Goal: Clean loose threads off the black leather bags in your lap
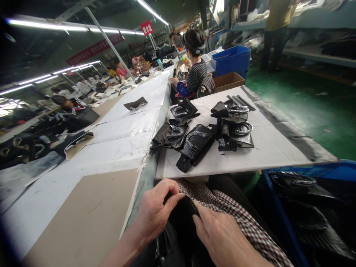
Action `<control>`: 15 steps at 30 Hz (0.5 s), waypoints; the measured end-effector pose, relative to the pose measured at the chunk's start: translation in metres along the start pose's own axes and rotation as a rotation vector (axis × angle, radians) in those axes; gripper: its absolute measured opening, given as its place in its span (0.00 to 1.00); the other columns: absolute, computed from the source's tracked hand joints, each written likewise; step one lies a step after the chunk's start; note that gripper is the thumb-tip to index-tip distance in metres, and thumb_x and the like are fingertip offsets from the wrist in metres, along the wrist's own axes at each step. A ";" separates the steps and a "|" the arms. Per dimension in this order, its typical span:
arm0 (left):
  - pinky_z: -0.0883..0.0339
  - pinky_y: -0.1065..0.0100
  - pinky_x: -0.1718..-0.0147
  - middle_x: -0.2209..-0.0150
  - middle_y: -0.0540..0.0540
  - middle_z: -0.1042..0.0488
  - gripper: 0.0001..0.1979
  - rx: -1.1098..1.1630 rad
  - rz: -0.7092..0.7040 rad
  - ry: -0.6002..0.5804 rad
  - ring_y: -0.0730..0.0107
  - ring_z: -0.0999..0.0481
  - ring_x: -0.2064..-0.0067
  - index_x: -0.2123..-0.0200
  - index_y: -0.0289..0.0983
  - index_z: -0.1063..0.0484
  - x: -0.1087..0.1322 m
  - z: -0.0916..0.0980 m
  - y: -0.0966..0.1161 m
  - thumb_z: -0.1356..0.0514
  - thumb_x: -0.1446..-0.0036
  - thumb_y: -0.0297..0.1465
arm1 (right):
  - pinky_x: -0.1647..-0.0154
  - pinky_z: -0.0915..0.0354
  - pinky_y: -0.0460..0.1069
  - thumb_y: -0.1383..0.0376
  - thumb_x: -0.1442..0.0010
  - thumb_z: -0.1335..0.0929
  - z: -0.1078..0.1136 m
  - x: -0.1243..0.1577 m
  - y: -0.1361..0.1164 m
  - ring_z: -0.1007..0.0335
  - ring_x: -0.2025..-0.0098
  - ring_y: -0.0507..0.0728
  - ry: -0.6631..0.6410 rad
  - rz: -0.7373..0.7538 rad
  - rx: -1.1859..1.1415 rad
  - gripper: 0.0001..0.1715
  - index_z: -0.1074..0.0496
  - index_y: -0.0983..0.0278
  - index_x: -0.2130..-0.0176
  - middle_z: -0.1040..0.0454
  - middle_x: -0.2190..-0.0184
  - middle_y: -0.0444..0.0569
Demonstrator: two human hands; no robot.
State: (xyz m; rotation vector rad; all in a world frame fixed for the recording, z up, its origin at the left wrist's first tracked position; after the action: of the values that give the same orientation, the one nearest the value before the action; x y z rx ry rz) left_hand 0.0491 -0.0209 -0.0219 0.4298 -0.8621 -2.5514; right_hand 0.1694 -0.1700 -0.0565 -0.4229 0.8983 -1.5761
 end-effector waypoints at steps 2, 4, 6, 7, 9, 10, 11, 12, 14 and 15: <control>0.38 0.70 0.65 0.68 0.50 0.30 0.06 0.013 0.008 0.007 0.70 0.30 0.66 0.68 0.37 0.35 0.000 0.001 0.000 0.43 0.37 0.26 | 0.66 0.23 0.51 0.67 0.33 0.44 -0.008 -0.002 0.004 0.21 0.70 0.59 0.006 0.007 0.078 0.21 0.33 0.65 0.46 0.20 0.68 0.51; 0.38 0.70 0.65 0.68 0.50 0.30 0.06 0.030 0.014 0.009 0.70 0.30 0.66 0.69 0.37 0.35 0.000 0.001 0.000 0.43 0.37 0.27 | 0.69 0.23 0.53 0.64 0.31 0.45 -0.014 0.000 0.006 0.22 0.74 0.61 0.000 0.025 0.166 0.21 0.33 0.69 0.47 0.20 0.69 0.53; 0.37 0.70 0.65 0.68 0.50 0.30 0.06 0.048 0.016 0.002 0.70 0.30 0.65 0.69 0.37 0.35 -0.001 0.001 0.000 0.42 0.38 0.26 | 0.73 0.23 0.54 0.61 0.30 0.46 -0.015 0.003 0.006 0.22 0.74 0.62 -0.001 0.043 0.238 0.22 0.34 0.71 0.47 0.20 0.68 0.56; 0.37 0.70 0.64 0.67 0.50 0.30 0.06 0.062 0.014 -0.002 0.70 0.30 0.65 0.69 0.37 0.35 -0.001 0.001 0.000 0.42 0.38 0.26 | 0.74 0.24 0.54 0.59 0.29 0.46 -0.015 0.005 0.005 0.22 0.73 0.62 0.011 0.050 0.261 0.23 0.34 0.71 0.48 0.20 0.67 0.57; 0.37 0.70 0.62 0.65 0.49 0.29 0.06 0.099 0.011 -0.009 0.70 0.29 0.63 0.68 0.37 0.35 -0.001 0.001 -0.001 0.42 0.38 0.25 | 0.74 0.24 0.53 0.58 0.29 0.46 -0.014 0.008 0.004 0.21 0.71 0.61 0.075 0.062 0.274 0.22 0.36 0.70 0.47 0.21 0.64 0.57; 0.37 0.70 0.61 0.65 0.49 0.29 0.06 0.120 0.007 -0.011 0.70 0.29 0.63 0.68 0.37 0.35 -0.001 0.001 -0.001 0.42 0.38 0.25 | 0.74 0.24 0.51 0.58 0.29 0.45 -0.013 0.009 0.004 0.21 0.70 0.60 0.124 0.070 0.265 0.20 0.36 0.68 0.48 0.21 0.63 0.56; 0.37 0.71 0.61 0.64 0.49 0.29 0.06 0.141 0.001 -0.013 0.70 0.28 0.62 0.68 0.37 0.35 -0.001 0.002 -0.002 0.42 0.38 0.24 | 0.73 0.25 0.50 0.59 0.29 0.44 -0.012 0.010 0.004 0.21 0.69 0.59 0.173 0.073 0.248 0.18 0.37 0.67 0.48 0.21 0.63 0.55; 0.37 0.71 0.60 0.63 0.49 0.29 0.06 0.159 -0.009 -0.012 0.71 0.28 0.61 0.69 0.37 0.35 -0.001 0.002 -0.002 0.43 0.38 0.24 | 0.73 0.25 0.49 0.59 0.29 0.43 -0.011 0.011 0.004 0.22 0.69 0.58 0.210 0.072 0.224 0.16 0.37 0.66 0.49 0.22 0.63 0.53; 0.36 0.71 0.59 0.61 0.49 0.29 0.07 0.182 -0.026 -0.012 0.71 0.28 0.60 0.69 0.37 0.35 -0.001 0.004 -0.002 0.43 0.38 0.23 | 0.74 0.27 0.46 0.61 0.30 0.41 -0.011 0.012 0.006 0.24 0.71 0.54 0.221 0.055 0.165 0.11 0.36 0.63 0.52 0.24 0.64 0.50; 0.36 0.71 0.59 0.60 0.49 0.29 0.07 0.190 -0.035 -0.012 0.71 0.28 0.59 0.69 0.37 0.36 0.000 0.004 -0.002 0.43 0.38 0.22 | 0.75 0.28 0.45 0.62 0.30 0.40 -0.011 0.012 0.006 0.25 0.72 0.53 0.208 0.039 0.142 0.09 0.36 0.62 0.54 0.26 0.64 0.49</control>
State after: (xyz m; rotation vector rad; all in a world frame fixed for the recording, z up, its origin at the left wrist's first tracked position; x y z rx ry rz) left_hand 0.0467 -0.0171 -0.0199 0.4912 -1.1166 -2.5154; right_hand 0.1631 -0.1779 -0.0705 -0.1413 0.9380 -1.6563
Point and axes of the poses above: each hand's wrist, its own x-axis away from the middle knuckle, its own z-axis out of the back of the hand, y = z × x, the point moved 1 cm from there along -x, towards the middle knuckle
